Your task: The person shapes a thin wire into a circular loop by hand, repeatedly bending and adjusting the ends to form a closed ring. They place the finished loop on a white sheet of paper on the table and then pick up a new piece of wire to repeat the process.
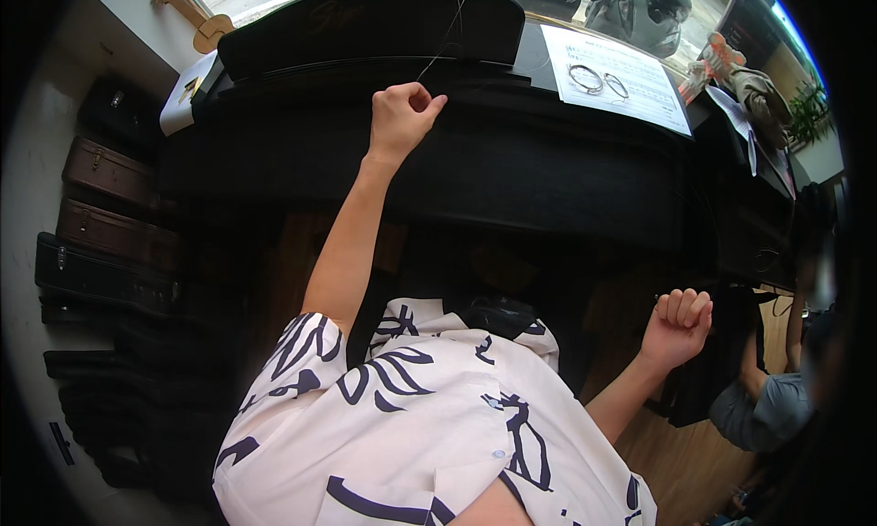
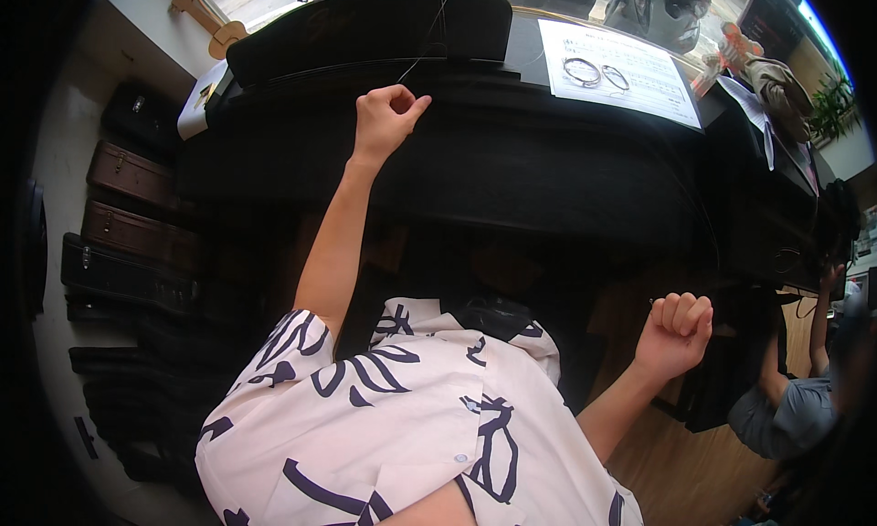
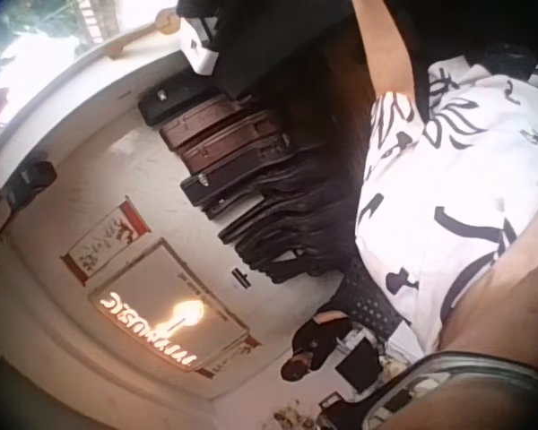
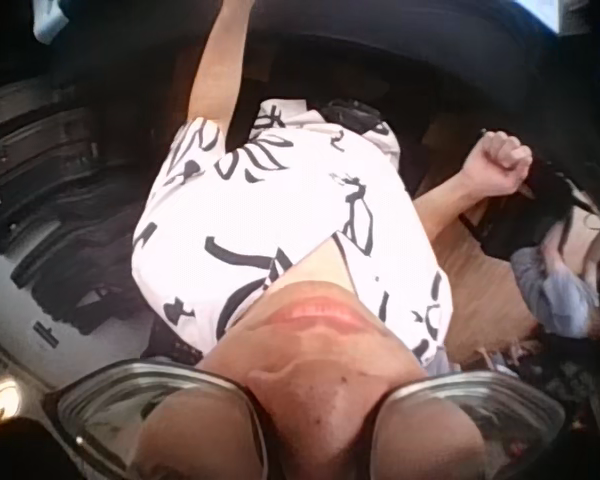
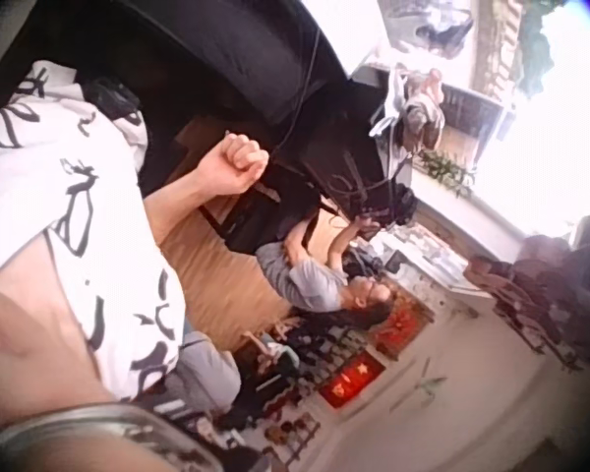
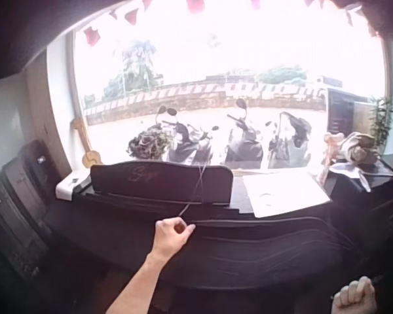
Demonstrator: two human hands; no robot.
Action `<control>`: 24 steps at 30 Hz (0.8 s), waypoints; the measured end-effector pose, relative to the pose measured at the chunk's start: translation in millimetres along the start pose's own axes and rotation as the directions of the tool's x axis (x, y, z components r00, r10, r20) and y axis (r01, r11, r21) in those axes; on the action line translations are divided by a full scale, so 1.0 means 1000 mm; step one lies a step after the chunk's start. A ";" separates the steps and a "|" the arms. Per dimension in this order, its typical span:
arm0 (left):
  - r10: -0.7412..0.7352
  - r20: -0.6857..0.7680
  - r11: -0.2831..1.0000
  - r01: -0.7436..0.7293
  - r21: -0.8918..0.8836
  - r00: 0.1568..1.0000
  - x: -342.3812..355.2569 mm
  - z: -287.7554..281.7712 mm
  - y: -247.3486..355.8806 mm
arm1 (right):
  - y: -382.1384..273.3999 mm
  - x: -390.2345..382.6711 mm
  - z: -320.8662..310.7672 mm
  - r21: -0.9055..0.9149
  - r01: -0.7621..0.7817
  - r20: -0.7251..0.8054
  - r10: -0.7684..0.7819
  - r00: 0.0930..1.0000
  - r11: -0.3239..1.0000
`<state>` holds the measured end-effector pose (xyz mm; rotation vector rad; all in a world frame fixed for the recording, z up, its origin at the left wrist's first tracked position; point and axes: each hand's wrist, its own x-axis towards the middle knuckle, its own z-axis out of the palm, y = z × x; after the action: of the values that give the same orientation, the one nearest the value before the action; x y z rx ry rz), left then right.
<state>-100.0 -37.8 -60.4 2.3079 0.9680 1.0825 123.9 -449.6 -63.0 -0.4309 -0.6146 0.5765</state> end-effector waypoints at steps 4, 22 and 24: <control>-0.113 -0.052 0.956 0.094 -0.278 0.992 0.002 0.007 0.020 | 0.013 0.003 0.000 -0.060 -0.066 0.002 0.066 0.998 0.996; -0.018 0.070 1.000 0.019 -0.021 0.997 -0.006 0.009 -0.044 | 0.033 0.002 -0.029 -0.138 -0.134 -0.079 0.124 0.989 0.981; -0.115 -0.058 0.993 0.112 -0.047 0.992 -0.002 0.006 -0.036 | 0.033 0.003 -0.031 -0.145 -0.136 -0.078 0.126 0.989 0.980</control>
<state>-110.7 -15.2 -87.2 2.1681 1.0741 1.1207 134.1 -429.1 -101.9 -0.6341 -0.5684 0.6408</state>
